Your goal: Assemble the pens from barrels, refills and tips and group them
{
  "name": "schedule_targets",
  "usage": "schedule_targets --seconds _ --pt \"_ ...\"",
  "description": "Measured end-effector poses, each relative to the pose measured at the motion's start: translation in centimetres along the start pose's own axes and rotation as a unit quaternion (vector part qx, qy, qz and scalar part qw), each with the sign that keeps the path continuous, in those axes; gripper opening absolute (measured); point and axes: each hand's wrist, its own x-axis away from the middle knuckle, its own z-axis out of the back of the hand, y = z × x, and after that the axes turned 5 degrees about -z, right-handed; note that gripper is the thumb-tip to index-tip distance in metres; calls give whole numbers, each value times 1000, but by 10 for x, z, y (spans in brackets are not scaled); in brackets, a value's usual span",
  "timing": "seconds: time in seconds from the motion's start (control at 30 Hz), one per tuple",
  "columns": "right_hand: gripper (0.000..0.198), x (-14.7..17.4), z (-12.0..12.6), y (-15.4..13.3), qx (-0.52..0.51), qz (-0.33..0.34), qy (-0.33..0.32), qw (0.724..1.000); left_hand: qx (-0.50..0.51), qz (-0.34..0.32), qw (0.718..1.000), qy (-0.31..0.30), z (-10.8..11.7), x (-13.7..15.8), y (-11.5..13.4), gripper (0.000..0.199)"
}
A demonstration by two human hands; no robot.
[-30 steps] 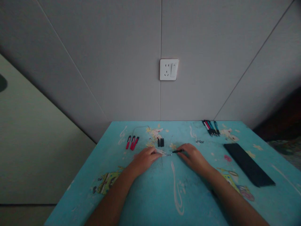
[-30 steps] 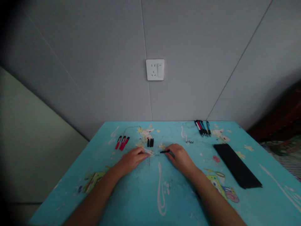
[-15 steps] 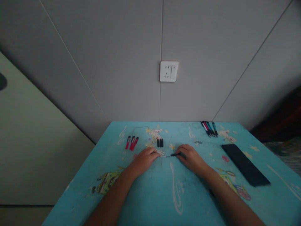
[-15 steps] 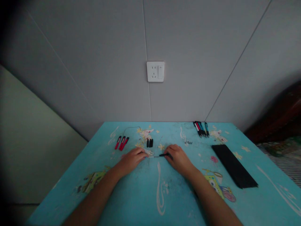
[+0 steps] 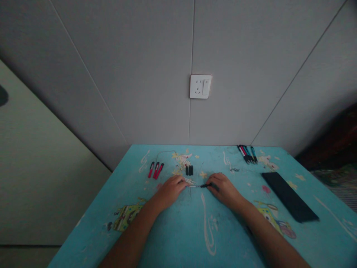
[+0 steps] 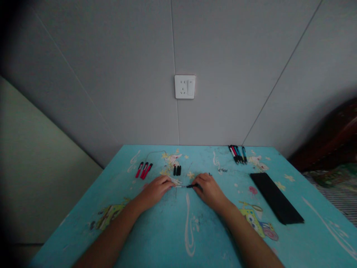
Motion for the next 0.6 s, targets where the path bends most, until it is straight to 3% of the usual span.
schedule_targets --seconds 0.3,0.5,0.6 --pt "14 0 4 2 3 -3 13 1000 -130 -88 988 -1 3 -2 -1 18" --pt "13 -1 0 4 -5 5 19 1000 -253 -31 959 -121 3 -2 0 23" --pt "13 -1 0 8 -11 5 23 1000 -280 -32 949 -140 4 -2 2 24"
